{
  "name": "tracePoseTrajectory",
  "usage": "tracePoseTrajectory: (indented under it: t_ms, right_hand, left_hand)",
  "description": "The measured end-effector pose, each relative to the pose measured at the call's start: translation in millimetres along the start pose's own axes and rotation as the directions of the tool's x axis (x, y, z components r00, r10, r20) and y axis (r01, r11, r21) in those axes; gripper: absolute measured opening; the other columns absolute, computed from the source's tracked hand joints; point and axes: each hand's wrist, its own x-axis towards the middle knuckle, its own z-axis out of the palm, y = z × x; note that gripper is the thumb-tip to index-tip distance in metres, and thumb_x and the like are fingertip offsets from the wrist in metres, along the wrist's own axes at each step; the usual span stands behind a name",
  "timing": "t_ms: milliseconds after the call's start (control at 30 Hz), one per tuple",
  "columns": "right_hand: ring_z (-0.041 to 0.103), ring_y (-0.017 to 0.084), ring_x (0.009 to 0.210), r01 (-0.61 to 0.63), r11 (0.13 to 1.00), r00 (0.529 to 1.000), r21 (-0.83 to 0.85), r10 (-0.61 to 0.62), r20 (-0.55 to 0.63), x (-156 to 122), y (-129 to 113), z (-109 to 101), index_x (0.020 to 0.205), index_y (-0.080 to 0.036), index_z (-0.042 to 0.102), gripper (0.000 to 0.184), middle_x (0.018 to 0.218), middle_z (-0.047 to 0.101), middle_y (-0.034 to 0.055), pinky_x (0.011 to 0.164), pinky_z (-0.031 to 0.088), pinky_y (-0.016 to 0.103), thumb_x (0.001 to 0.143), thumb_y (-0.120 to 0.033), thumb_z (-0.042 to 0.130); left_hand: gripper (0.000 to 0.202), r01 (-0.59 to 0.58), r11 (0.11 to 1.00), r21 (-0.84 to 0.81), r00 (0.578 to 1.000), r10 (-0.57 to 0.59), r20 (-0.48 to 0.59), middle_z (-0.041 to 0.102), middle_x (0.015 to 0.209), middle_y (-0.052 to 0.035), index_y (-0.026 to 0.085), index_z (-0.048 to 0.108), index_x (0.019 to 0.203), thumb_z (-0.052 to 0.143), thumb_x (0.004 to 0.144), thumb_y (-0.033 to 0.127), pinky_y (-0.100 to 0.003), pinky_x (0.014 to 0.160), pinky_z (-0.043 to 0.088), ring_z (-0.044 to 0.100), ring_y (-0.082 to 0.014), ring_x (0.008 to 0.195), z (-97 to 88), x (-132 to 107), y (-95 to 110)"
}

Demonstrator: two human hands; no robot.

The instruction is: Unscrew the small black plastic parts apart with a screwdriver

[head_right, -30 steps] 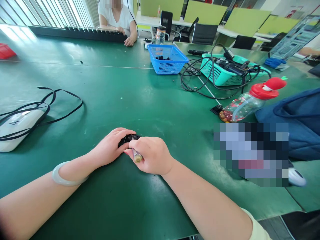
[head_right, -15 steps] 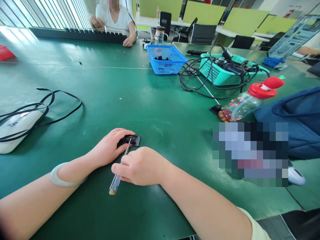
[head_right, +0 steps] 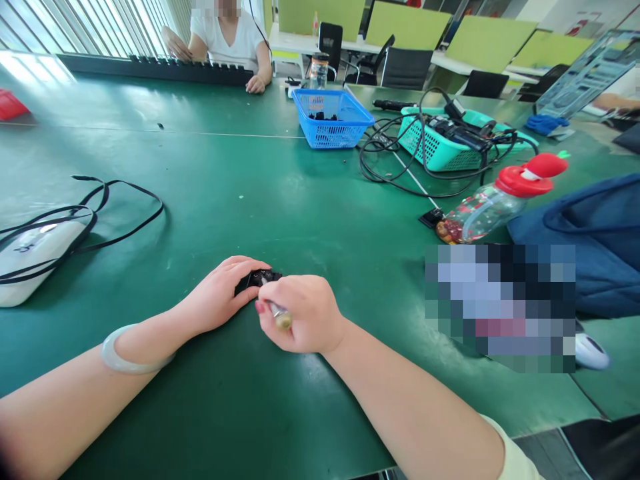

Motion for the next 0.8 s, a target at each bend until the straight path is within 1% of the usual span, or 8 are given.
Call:
tracePoseTrajectory:
  t_ms: [67,133,233,467,700,800]
  right_hand:
    - [0.038,0.008,0.040,-0.120,0.987,0.988,0.107,0.129,-0.084,-1,4,-1,0.077,-0.021,0.053,0.012,0.052,0.048,-0.0068,0.045,0.035,0.022,0.088,-0.018,0.048]
    - [0.037,0.007,0.038,-0.199,0.964,0.967,0.175,0.222,-0.124,-3,9,0,0.077,-0.021,0.054,0.015,0.049,0.044,-0.0077,0.043,0.035,0.022,0.090,-0.020,0.047]
    - [0.038,0.008,0.038,-0.246,0.941,0.949,0.234,0.282,-0.137,-4,13,1,0.076,-0.021,0.054,0.019,0.047,0.041,-0.0079,0.042,0.036,0.022,0.092,-0.025,0.046]
    - [0.039,0.007,0.037,-0.217,0.939,0.964,0.269,0.250,-0.094,-4,10,0,0.073,-0.020,0.054,0.021,0.049,0.045,-0.0067,0.040,0.035,0.022,0.092,-0.025,0.046]
    - [0.037,0.007,0.037,-0.227,0.941,0.961,0.253,0.259,-0.099,-4,11,0,0.074,-0.021,0.053,0.019,0.049,0.044,-0.0072,0.041,0.037,0.022,0.092,-0.025,0.047]
    - [0.038,0.008,0.040,-0.158,0.966,0.981,0.203,0.177,-0.081,-1,9,-1,0.075,-0.021,0.052,0.016,0.051,0.046,-0.0069,0.043,0.036,0.022,0.091,-0.022,0.047]
  left_hand:
    - [0.032,-0.012,1.000,-0.002,1.000,0.012,-0.001,0.067,0.118,-0.0061,0.023,0.060,0.119,0.050,0.092,0.039,-0.046,0.106,0.048,0.056,-0.0249,0.117,-0.1,0,0]
    - [0.032,-0.026,1.000,-0.004,1.000,0.026,-0.003,0.067,0.118,-0.0059,0.024,0.059,0.119,0.050,0.093,0.040,-0.045,0.105,0.048,0.056,-0.0246,0.116,-0.1,0,-1]
    - [0.031,-0.034,0.999,-0.011,0.999,0.034,-0.008,0.067,0.117,-0.0058,0.024,0.060,0.118,0.050,0.093,0.040,-0.046,0.104,0.049,0.056,-0.0246,0.116,0.1,0,-1]
    - [0.031,-0.040,0.999,-0.012,0.999,0.040,-0.012,0.068,0.117,-0.0062,0.024,0.059,0.118,0.049,0.093,0.040,-0.046,0.104,0.049,0.057,-0.0251,0.116,0.2,0,-2]
    - [0.031,-0.039,0.999,-0.012,0.999,0.039,-0.011,0.068,0.117,-0.0063,0.024,0.059,0.118,0.049,0.093,0.040,-0.046,0.104,0.048,0.057,-0.0252,0.116,0.1,0,-2]
    - [0.031,-0.025,1.000,-0.008,1.000,0.025,-0.003,0.067,0.118,-0.0060,0.024,0.060,0.118,0.050,0.093,0.040,-0.046,0.105,0.048,0.056,-0.0248,0.117,0.0,0,-2]
